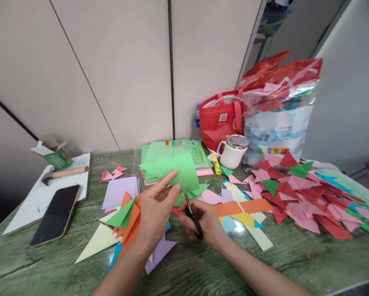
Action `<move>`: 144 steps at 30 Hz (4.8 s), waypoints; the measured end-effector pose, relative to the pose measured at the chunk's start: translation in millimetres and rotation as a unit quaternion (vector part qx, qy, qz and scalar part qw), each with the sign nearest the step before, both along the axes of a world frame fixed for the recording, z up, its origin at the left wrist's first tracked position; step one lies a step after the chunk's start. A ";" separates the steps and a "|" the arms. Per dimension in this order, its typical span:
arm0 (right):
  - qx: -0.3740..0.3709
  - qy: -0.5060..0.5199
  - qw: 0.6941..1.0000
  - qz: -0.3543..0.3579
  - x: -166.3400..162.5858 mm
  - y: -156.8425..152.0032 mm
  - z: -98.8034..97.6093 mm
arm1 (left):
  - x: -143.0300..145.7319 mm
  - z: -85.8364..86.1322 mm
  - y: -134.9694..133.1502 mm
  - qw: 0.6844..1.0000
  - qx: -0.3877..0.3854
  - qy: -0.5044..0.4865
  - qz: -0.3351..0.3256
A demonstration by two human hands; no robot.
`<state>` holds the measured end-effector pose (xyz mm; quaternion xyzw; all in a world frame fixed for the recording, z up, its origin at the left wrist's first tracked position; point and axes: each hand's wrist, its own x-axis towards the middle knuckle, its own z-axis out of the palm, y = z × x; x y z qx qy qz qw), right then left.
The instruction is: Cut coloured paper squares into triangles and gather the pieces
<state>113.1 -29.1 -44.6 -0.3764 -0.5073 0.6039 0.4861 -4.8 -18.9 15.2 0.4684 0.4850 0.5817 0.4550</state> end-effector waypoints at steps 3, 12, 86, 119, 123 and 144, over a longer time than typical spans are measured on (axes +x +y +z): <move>0.001 0.002 1.000 0.004 -0.2 0.4 -1.5 | -4.7 3.8 2.6 1.000 0.000 0.024 0.013; -0.007 -0.005 1.000 0.006 -1.7 0.2 -1.8 | -10.9 11.7 4.9 0.995 0.013 0.099 -0.009; 0.017 -0.040 0.998 -0.046 2.5 5.1 -4.4 | 1.4 14.7 -3.2 0.989 -0.017 0.113 -0.091; -0.040 -0.015 0.999 -0.028 1.6 2.5 2.5 | 1.6 13.9 -3.2 0.986 0.011 0.155 -0.053; -0.048 -0.013 0.999 -0.019 1.1 2.2 3.0 | -2.8 17.9 -1.9 0.986 0.035 0.159 -0.031; -0.024 0.068 0.994 0.081 5.5 7.0 11.1 | -12.5 16.4 4.9 0.981 0.014 0.194 -0.023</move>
